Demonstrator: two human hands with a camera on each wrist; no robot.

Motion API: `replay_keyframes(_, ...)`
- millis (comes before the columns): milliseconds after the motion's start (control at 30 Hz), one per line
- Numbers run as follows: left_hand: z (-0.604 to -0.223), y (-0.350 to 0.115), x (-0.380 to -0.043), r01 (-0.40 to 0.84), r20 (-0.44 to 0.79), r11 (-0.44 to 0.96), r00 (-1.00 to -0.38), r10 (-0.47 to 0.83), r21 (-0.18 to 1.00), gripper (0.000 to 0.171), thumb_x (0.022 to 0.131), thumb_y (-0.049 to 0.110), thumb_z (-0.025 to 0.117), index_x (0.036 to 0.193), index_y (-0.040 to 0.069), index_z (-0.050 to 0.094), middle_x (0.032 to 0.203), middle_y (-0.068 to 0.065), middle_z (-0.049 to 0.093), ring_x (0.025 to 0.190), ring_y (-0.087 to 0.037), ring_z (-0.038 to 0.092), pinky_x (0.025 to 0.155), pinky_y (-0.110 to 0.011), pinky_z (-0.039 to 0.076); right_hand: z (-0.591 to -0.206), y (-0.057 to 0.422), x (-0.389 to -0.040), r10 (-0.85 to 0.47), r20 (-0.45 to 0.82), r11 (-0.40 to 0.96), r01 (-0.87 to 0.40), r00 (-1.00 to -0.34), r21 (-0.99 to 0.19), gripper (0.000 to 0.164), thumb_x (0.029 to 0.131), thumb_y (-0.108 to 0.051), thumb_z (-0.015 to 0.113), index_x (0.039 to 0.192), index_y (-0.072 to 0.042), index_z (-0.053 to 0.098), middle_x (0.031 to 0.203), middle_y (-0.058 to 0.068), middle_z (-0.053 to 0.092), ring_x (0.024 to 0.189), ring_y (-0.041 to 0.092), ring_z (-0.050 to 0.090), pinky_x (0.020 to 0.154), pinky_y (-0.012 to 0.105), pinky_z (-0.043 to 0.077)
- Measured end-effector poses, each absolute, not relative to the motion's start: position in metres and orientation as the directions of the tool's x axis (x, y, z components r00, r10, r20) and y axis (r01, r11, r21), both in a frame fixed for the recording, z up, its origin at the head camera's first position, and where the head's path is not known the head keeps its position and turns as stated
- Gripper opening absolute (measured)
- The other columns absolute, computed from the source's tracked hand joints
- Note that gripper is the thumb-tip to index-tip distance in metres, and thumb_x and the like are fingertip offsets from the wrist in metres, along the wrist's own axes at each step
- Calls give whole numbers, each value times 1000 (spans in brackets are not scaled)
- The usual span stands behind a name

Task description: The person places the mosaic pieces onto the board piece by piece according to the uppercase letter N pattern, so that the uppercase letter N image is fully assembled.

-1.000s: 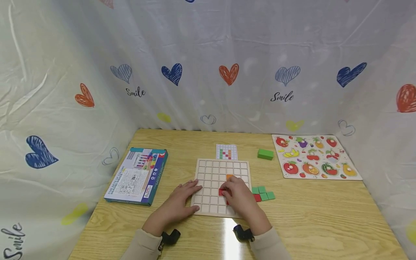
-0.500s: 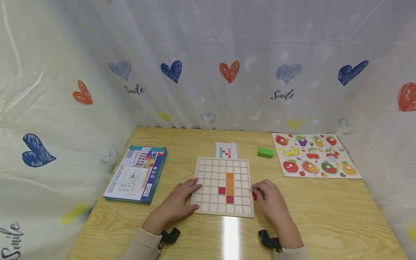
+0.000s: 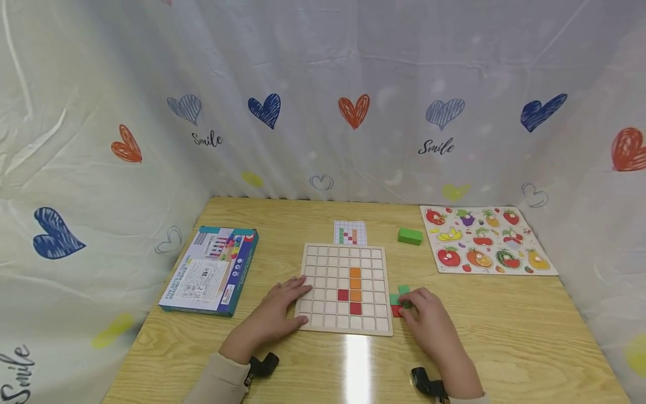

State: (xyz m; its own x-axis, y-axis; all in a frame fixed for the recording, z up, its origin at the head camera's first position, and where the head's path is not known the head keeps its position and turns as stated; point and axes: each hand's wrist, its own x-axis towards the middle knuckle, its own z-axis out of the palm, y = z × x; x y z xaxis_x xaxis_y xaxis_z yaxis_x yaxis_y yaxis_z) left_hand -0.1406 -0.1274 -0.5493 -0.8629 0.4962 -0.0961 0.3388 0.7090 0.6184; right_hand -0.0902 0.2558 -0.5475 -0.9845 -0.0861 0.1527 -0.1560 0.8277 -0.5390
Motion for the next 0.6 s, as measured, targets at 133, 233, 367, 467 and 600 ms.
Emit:
replay_keyframes(133,-548,-128,-141,341,-89,705,-863,497,622,71,98,31,80,162,17,54,177,-5,38,167,-34,30,139,-60,18,-547,255,-92,-102,118,813,-152,-988,-562,17,96,-10,84,112,-16,81,108,-1,69,92,14,60,76,29,54)
replay_keyframes(233,-547,-128,-141,344,-86,706,-863,497,619,71,98,31,80,162,17,54,177,-6,38,167,-34,30,139,-60,18,-548,254,-93,-117,89,811,-147,-989,-567,22,98,-11,82,120,-13,82,106,1,66,85,12,53,70,24,47)
replay_keyframes(367,-547,-128,-140,343,-88,703,-862,499,623,70,98,31,80,162,17,54,177,-6,38,167,-34,29,139,-60,17,-549,253,-93,-120,78,814,-143,-990,-563,34,98,-11,81,132,-8,79,108,4,66,83,13,50,68,23,44)
replay_keyframes(467,-547,-128,-140,340,-90,701,-862,499,627,70,98,31,80,162,17,54,177,-6,38,167,-34,29,139,-59,17,-548,253,-92,-114,74,818,-135,-991,-560,29,98,-11,82,126,-10,80,110,3,66,88,14,54,73,26,49)
replay_keyframes(600,-548,-127,-140,337,-93,704,-863,496,625,71,98,32,80,162,18,54,177,-4,38,167,-33,29,139,-58,17,-547,253,-90,-108,55,828,-120,-993,-548,20,98,-13,82,118,-13,82,109,0,66,94,14,58,79,30,54)
